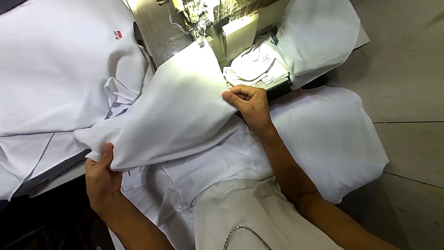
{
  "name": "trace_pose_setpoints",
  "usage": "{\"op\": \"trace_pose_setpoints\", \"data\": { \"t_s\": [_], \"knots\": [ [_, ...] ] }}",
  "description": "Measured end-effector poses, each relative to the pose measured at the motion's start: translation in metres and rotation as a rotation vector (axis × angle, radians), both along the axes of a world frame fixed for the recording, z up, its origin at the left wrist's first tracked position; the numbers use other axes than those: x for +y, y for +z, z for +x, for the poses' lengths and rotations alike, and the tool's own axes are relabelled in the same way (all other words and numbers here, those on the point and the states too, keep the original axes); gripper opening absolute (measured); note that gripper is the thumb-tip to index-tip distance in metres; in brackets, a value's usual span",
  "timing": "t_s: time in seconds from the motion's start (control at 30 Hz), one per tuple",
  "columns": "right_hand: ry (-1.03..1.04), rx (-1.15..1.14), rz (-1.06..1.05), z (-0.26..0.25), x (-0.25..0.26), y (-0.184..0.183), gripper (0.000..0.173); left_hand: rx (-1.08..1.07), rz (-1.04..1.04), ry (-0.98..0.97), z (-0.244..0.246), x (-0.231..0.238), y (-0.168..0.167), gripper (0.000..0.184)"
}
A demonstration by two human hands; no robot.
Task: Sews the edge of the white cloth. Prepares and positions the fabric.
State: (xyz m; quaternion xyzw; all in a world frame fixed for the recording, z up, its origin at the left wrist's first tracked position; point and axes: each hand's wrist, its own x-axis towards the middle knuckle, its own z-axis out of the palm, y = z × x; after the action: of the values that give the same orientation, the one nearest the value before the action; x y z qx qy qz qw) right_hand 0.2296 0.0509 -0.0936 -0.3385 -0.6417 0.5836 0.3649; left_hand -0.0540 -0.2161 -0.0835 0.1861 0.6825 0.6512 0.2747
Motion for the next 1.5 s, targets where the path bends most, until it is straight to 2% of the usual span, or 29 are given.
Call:
{"op": "trace_pose_setpoints", "data": {
  "t_s": [0.1,0.17,0.23,0.63,1.03,1.13,1.23,1.27,1.33,1.4,1.43,1.5],
  "knots": [
    [-0.007,0.031,0.066,0.001,-0.002,-0.004,0.009,0.082,0.168,0.159,0.011,0.011,-0.006,0.027],
    [-0.019,0.038,0.067,0.003,-0.007,-0.009,0.01,0.135,0.107,0.305,0.023,0.025,-0.008,0.029],
    [-0.032,0.023,0.07,0.001,-0.007,-0.012,0.01,0.202,0.02,0.369,0.029,0.033,-0.012,0.029],
    [-0.044,0.026,0.066,-0.006,-0.003,-0.011,0.01,0.162,0.013,0.341,0.021,0.038,-0.014,0.023],
    [-0.032,0.03,0.097,-0.013,0.005,-0.003,0.011,0.255,0.066,0.286,-0.013,0.062,0.017,0.026],
    [-0.04,0.007,0.103,-0.016,0.01,-0.001,0.011,0.206,0.041,0.073,-0.016,0.045,0.022,0.036],
    [-0.054,-0.012,0.096,-0.015,0.006,0.0,0.011,0.232,-0.21,-0.093,0.006,0.016,0.016,0.077],
    [-0.056,-0.013,0.092,-0.013,0.004,-0.001,0.011,0.27,-0.298,-0.109,0.019,0.011,0.011,0.082],
    [-0.055,-0.029,0.08,-0.012,0.003,0.0,0.01,0.433,-0.414,-0.059,0.045,0.007,-0.004,0.069],
    [-0.067,-0.035,0.068,-0.011,0.002,0.001,0.01,0.577,-0.329,0.034,0.061,0.006,-0.018,0.041],
    [-0.074,-0.035,0.068,-0.011,0.001,0.0,0.01,0.582,-0.242,0.124,0.064,0.007,-0.022,0.027],
    [-0.082,-0.025,0.082,-0.01,0.002,-0.003,0.012,0.433,-0.079,0.29,0.058,0.008,-0.016,0.018]
  ]
}}
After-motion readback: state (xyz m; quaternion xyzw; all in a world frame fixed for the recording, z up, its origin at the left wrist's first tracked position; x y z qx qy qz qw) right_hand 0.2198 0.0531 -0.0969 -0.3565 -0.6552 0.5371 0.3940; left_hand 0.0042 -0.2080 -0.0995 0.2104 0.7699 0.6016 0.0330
